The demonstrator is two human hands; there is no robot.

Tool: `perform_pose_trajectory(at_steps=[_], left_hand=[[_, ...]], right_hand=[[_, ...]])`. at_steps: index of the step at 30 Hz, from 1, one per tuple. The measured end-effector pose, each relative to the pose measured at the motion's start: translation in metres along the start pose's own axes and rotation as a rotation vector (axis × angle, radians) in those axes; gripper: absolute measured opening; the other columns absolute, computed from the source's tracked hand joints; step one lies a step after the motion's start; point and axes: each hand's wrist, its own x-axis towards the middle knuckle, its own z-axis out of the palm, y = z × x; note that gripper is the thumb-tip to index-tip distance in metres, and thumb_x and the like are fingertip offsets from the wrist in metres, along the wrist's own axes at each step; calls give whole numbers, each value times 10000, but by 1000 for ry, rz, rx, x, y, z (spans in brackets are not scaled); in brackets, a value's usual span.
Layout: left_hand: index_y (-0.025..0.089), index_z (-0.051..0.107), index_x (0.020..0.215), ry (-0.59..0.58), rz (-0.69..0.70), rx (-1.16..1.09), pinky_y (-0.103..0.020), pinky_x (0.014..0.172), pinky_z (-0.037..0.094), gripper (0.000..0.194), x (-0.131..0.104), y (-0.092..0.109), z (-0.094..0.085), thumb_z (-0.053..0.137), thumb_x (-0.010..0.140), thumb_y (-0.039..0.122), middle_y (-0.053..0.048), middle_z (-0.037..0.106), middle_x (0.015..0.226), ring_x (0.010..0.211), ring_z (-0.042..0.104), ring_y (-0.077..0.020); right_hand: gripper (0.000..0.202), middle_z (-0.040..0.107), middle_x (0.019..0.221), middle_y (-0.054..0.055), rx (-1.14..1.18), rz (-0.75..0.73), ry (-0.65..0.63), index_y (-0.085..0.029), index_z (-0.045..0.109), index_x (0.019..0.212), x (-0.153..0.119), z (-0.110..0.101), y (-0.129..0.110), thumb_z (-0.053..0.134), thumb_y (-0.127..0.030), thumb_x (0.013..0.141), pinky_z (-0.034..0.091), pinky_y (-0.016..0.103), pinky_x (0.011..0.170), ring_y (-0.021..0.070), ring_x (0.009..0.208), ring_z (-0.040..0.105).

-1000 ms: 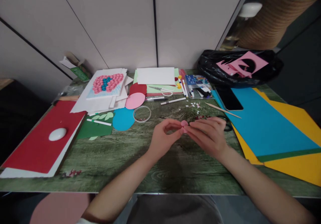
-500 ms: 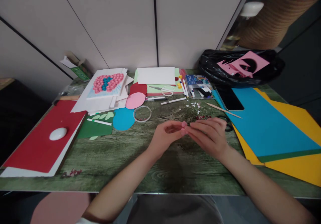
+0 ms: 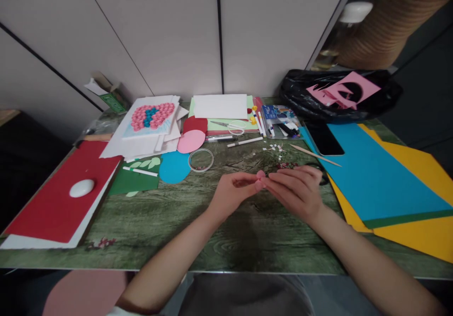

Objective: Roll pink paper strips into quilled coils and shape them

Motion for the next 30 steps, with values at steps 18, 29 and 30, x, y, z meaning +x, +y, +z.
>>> perform_pose_trajectory(at_steps=[18,29,30], left_hand=[[169,694,826,87,218,409,-288,768,469,177,-5,10,0,648,738,315,-45,697,817,783,621,-169],[146,656,796,47,175,250,-272,752,478,210,-1,-2,2,669,720,342,-41,668,791,752,601,-147],[146,653,794,44,178,256,-272,751,477,210,-1,-3,2,669,720,342,-41,667,791,753,599,-147]], right_hand=[[374,709,950,-16,-4,0,-58,-252,593,1100,0,-2,-1,677,-158,748,405,340,818,157,921,594],[362,719,834,-35,-4,34,13,-263,624,1026,4,-2,-2,743,-216,688,411,330,779,146,816,619],[357,719,834,-36,-6,28,12,-265,625,1027,4,-2,-3,740,-221,692,409,333,785,147,818,617]])
